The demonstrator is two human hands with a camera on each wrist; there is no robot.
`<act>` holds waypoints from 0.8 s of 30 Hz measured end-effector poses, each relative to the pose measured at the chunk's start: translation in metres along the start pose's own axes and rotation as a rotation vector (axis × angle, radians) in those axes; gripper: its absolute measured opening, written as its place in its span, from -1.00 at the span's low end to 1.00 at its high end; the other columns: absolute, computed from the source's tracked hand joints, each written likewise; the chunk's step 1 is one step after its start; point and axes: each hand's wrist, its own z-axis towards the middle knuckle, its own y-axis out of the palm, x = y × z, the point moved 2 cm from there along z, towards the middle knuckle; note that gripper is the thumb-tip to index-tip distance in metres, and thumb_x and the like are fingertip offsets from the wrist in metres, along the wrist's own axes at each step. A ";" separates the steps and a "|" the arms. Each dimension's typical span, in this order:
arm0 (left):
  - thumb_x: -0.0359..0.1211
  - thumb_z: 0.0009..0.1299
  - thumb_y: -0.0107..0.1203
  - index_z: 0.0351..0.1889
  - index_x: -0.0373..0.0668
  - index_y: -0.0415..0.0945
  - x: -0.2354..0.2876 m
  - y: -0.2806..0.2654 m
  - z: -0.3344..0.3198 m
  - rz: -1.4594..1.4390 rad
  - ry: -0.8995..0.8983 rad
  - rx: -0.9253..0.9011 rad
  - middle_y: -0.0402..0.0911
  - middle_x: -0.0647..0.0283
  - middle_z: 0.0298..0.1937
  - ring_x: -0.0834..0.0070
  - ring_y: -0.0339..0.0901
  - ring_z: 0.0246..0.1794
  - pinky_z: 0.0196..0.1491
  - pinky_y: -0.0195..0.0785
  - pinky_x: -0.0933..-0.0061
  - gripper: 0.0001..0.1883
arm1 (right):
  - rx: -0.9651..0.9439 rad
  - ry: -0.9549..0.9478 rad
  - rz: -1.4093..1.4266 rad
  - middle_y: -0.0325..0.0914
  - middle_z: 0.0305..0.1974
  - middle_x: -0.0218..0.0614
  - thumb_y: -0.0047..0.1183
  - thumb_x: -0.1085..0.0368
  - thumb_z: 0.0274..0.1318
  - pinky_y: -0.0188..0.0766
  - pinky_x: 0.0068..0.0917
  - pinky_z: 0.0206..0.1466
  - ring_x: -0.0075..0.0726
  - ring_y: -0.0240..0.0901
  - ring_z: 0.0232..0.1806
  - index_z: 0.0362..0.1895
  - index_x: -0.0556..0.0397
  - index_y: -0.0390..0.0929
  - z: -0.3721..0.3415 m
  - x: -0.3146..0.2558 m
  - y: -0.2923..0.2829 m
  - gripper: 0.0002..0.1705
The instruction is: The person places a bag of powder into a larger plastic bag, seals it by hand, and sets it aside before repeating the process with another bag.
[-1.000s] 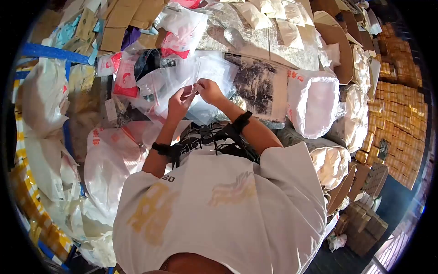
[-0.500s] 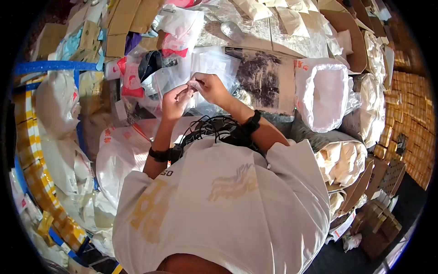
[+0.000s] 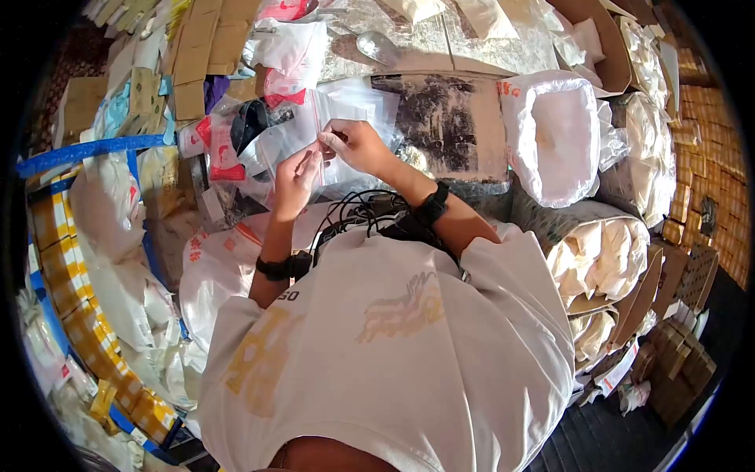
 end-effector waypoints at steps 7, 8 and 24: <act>-0.36 0.56 -0.01 0.24 -0.50 0.40 -0.006 0.002 -0.001 -0.155 -0.094 0.015 0.65 0.09 0.01 0.40 0.64 -0.02 0.09 0.46 0.44 -0.59 | 0.039 0.035 0.048 0.61 -0.46 -0.32 0.03 0.21 0.38 0.50 -0.52 -0.29 -0.58 0.53 -0.40 -0.30 0.23 0.55 -0.003 0.001 0.001 -0.70; -0.36 0.56 -0.01 0.24 -0.49 0.40 -0.009 0.002 -0.002 -0.200 -0.115 0.021 0.64 0.09 0.02 0.39 0.64 -0.01 0.10 0.46 0.43 -0.59 | 0.045 0.040 0.055 0.61 -0.46 -0.32 0.03 0.20 0.38 0.50 -0.52 -0.29 -0.58 0.53 -0.40 -0.29 0.22 0.55 -0.003 0.003 0.001 -0.70; -0.47 0.47 0.08 0.24 -0.53 0.37 -0.012 -0.002 -0.013 -0.166 -0.090 -0.052 0.60 0.09 0.05 0.41 0.60 0.03 0.12 0.44 0.44 -0.57 | 0.022 0.079 0.199 0.59 -0.49 -0.38 0.10 0.22 0.34 0.50 -0.57 -0.33 -0.63 0.51 -0.39 -0.33 0.21 0.53 -0.012 0.006 0.010 -0.72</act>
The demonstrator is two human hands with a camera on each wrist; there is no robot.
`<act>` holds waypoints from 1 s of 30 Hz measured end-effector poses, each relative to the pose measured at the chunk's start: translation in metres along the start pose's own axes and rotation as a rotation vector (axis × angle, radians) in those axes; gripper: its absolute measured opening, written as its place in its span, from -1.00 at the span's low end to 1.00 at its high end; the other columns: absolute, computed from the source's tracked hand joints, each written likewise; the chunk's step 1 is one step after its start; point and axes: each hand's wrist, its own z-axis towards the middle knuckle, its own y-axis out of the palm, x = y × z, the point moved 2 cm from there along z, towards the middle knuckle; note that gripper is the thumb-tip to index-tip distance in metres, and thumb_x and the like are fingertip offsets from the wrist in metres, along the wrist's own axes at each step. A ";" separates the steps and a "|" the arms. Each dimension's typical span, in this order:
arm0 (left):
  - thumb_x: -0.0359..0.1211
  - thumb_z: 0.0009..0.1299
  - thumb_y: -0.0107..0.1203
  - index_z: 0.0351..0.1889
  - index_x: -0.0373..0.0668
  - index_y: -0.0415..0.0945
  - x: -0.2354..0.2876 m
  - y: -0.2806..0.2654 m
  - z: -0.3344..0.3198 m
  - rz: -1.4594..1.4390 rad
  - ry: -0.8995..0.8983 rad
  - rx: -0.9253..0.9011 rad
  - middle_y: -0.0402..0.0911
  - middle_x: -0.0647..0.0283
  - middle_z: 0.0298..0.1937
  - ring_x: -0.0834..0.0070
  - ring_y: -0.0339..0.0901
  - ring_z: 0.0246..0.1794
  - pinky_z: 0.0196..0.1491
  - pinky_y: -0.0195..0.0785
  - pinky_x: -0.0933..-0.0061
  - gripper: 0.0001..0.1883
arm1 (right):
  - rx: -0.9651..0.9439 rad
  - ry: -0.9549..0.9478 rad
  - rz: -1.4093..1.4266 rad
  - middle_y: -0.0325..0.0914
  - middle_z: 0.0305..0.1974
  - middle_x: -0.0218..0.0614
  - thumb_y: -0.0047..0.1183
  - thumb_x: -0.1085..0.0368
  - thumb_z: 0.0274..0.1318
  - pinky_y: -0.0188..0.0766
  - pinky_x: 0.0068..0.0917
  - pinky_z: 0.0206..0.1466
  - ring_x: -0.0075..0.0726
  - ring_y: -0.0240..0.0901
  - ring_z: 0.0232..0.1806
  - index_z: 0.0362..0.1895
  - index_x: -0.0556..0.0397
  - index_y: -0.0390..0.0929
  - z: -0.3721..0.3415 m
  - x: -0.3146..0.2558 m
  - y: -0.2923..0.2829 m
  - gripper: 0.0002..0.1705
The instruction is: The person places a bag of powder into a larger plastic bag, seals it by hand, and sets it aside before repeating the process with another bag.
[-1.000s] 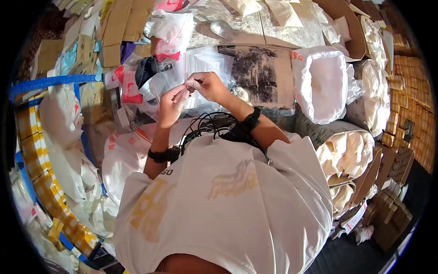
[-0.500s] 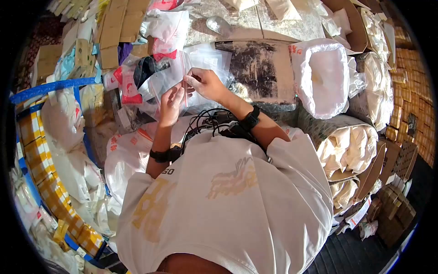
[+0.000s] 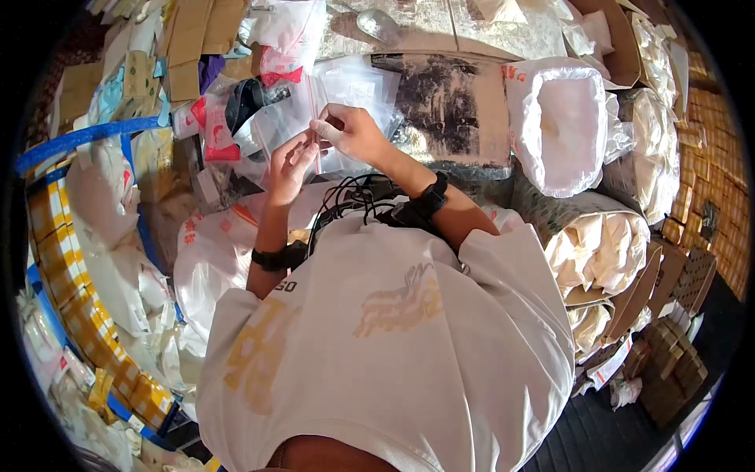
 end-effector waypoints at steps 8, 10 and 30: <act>-0.42 0.53 0.01 0.34 -0.53 0.27 0.003 0.001 -0.003 -0.013 0.056 -0.062 0.56 0.05 0.14 0.31 0.57 0.10 0.19 0.38 0.35 -0.52 | -0.009 -0.042 0.050 0.60 -0.43 -0.37 0.09 0.24 0.35 0.51 -0.58 -0.31 -0.61 0.51 -0.40 -0.31 0.22 0.52 0.000 0.009 -0.003 -0.73; -0.42 0.53 0.01 0.35 -0.53 0.25 0.006 0.001 -0.004 -0.012 0.061 -0.075 0.56 0.04 0.15 0.31 0.56 0.11 0.21 0.36 0.34 -0.51 | -0.002 -0.058 0.069 0.60 -0.44 -0.37 0.09 0.24 0.35 0.51 -0.58 -0.31 -0.61 0.51 -0.42 -0.31 0.22 0.52 0.000 0.010 -0.002 -0.73; -0.44 0.54 0.00 0.28 -0.46 0.36 -0.015 -0.001 -0.002 -0.067 0.027 -0.025 0.57 0.21 0.06 0.53 0.51 0.04 0.18 0.34 0.47 -0.60 | 0.028 -0.081 0.017 0.56 -0.54 -0.44 0.23 0.30 0.20 0.40 -0.61 -0.41 -0.64 0.52 -0.48 -0.42 0.09 0.47 -0.005 0.012 -0.004 -0.77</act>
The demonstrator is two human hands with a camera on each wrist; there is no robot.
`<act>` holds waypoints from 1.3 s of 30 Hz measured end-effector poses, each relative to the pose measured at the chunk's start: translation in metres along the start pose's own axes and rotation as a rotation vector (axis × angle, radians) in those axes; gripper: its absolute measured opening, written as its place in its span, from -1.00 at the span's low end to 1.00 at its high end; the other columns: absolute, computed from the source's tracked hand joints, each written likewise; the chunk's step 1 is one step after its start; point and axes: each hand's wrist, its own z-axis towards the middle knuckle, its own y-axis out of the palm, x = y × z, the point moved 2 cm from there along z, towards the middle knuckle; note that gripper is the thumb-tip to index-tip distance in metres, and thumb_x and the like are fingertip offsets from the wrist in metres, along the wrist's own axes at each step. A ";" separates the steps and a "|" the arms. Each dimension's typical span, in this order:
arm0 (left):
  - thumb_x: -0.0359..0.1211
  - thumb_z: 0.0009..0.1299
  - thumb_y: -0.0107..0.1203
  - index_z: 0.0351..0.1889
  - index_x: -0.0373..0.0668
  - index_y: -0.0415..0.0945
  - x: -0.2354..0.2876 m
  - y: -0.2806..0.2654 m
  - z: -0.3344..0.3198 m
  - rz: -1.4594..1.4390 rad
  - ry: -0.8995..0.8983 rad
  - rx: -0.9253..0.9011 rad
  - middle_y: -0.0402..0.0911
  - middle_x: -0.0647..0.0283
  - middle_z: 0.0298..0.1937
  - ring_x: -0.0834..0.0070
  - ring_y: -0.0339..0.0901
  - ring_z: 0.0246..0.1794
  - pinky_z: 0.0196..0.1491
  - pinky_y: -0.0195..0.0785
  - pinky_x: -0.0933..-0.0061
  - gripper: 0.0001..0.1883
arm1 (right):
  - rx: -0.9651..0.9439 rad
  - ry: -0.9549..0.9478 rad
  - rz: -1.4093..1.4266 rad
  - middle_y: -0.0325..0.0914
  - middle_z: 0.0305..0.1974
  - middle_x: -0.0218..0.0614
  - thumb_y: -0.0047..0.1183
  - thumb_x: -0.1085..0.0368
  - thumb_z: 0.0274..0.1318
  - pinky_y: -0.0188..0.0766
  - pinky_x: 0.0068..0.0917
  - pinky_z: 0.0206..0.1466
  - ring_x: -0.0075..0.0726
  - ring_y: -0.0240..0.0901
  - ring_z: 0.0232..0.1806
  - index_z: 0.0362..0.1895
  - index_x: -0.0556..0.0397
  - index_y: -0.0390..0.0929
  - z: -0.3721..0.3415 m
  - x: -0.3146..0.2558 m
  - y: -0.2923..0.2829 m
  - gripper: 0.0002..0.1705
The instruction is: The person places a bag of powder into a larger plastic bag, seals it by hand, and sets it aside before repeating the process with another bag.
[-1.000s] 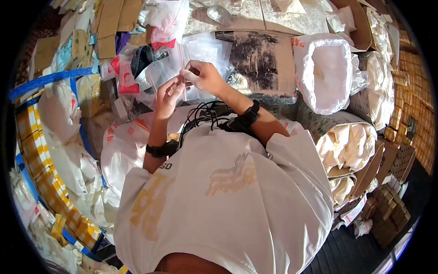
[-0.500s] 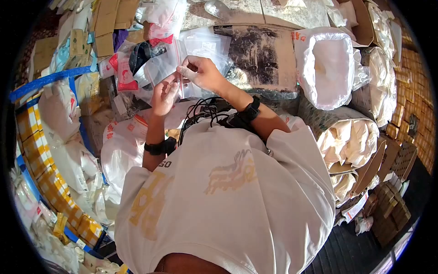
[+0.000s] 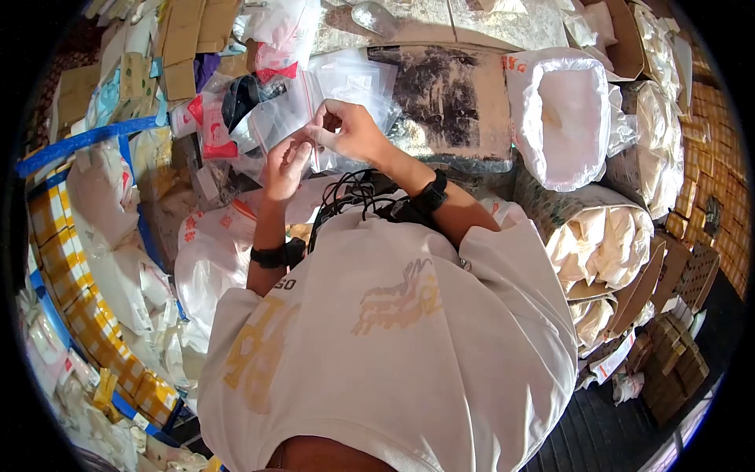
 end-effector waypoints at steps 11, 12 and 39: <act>-0.45 0.51 0.06 0.24 -0.47 0.39 0.004 -0.001 0.006 0.010 -0.021 0.025 0.59 0.22 0.04 0.54 0.53 0.03 0.16 0.37 0.48 -0.61 | -0.004 0.000 -0.022 0.57 -0.53 -0.37 0.16 0.34 0.19 0.45 -0.54 -0.35 -0.57 0.54 -0.45 -0.39 0.12 0.49 0.004 -0.003 -0.001 -0.84; -0.45 0.50 0.07 0.24 -0.47 0.39 0.001 -0.004 0.007 0.017 -0.023 0.025 0.59 0.22 0.04 0.53 0.54 0.03 0.15 0.38 0.48 -0.61 | -0.005 0.002 -0.037 0.59 -0.52 -0.35 0.14 0.34 0.19 0.45 -0.53 -0.34 -0.56 0.54 -0.44 -0.38 0.14 0.50 0.003 -0.003 -0.002 -0.85; -0.41 0.43 0.13 -0.08 -0.35 0.62 -0.001 -0.007 0.006 0.617 0.058 0.217 0.71 0.14 -0.30 0.55 0.60 -0.35 -0.23 0.45 0.50 -0.80 | 0.117 -0.089 -0.520 0.50 -0.53 -0.09 0.15 0.30 -0.04 0.42 -0.27 -0.39 -0.02 0.49 -0.51 -0.45 0.17 0.48 -0.001 0.007 0.019 -0.82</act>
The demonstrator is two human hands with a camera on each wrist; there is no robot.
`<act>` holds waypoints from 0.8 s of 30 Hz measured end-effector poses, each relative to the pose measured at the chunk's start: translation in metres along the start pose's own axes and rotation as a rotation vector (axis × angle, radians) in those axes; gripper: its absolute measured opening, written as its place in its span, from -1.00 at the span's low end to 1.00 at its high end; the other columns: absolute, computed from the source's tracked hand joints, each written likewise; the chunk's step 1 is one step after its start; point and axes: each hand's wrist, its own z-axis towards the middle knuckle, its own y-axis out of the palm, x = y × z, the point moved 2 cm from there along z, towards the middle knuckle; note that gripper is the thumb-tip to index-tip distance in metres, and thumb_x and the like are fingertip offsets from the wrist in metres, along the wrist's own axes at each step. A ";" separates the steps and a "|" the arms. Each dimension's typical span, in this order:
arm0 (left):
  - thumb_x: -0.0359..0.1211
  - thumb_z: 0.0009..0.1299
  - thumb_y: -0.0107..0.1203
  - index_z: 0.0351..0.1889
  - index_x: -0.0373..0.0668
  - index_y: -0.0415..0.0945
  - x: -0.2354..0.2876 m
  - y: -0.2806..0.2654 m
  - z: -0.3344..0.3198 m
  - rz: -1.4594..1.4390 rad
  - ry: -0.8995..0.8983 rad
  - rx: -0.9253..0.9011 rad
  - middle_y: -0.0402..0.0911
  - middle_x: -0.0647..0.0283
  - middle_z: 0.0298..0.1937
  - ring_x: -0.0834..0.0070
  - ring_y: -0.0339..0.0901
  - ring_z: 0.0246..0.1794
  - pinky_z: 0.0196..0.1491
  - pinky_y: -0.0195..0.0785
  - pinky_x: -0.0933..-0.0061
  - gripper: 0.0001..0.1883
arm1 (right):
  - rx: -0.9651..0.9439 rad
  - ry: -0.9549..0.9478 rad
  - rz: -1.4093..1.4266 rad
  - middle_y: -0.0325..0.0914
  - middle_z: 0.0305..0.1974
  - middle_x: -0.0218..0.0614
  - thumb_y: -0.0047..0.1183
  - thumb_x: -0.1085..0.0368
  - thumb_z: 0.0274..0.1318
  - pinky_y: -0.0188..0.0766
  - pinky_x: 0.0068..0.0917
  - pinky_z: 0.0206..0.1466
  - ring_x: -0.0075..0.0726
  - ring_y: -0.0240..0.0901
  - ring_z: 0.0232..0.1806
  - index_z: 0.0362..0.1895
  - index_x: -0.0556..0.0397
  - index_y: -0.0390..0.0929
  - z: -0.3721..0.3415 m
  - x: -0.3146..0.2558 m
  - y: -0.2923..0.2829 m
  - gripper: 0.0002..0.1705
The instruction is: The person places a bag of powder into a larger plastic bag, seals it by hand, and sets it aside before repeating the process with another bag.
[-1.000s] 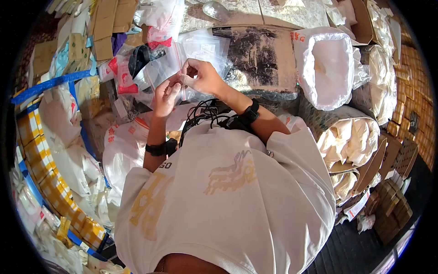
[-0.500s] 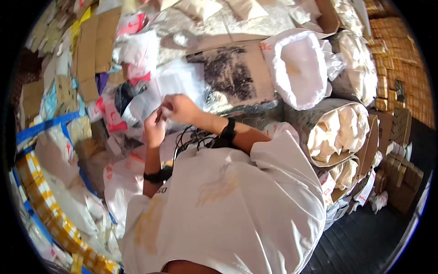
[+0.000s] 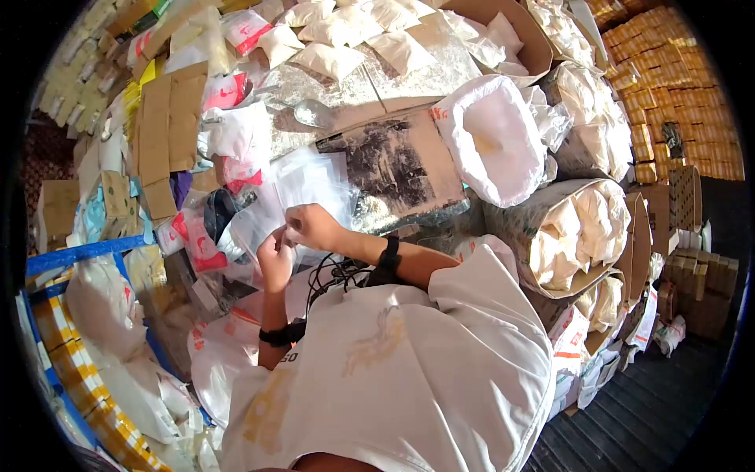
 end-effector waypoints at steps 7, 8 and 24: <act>-0.47 0.25 0.11 -0.42 -0.28 0.47 0.017 0.011 0.008 0.443 0.390 0.113 0.51 0.03 -0.45 -0.05 0.48 -0.38 -0.30 0.34 0.05 -0.92 | 0.071 0.014 -0.039 0.52 -0.57 -0.10 0.18 0.27 -0.09 0.41 -0.23 -0.41 -0.01 0.48 -0.54 -0.49 0.16 0.53 -0.007 -0.005 -0.007 -0.80; -0.47 0.26 0.10 -0.43 -0.28 0.46 0.016 0.014 0.010 0.448 0.430 0.123 0.50 0.02 -0.45 -0.05 0.48 -0.37 -0.30 0.33 0.05 -0.92 | 0.082 0.046 -0.047 0.53 -0.56 -0.11 0.18 0.28 -0.07 0.42 -0.26 -0.40 -0.07 0.50 -0.53 -0.47 0.16 0.55 -0.009 -0.004 -0.009 -0.82; -0.49 0.38 -0.01 -0.51 -0.31 0.34 0.004 0.008 0.005 0.192 0.440 0.060 0.42 -0.02 -0.54 -0.03 0.41 -0.53 -0.45 0.23 0.13 -0.80 | 0.084 -0.169 -0.175 0.44 -0.51 0.06 -0.01 0.32 0.28 0.31 -0.06 -0.34 0.29 0.37 -0.41 -0.43 0.21 0.50 -0.014 -0.009 0.005 -0.76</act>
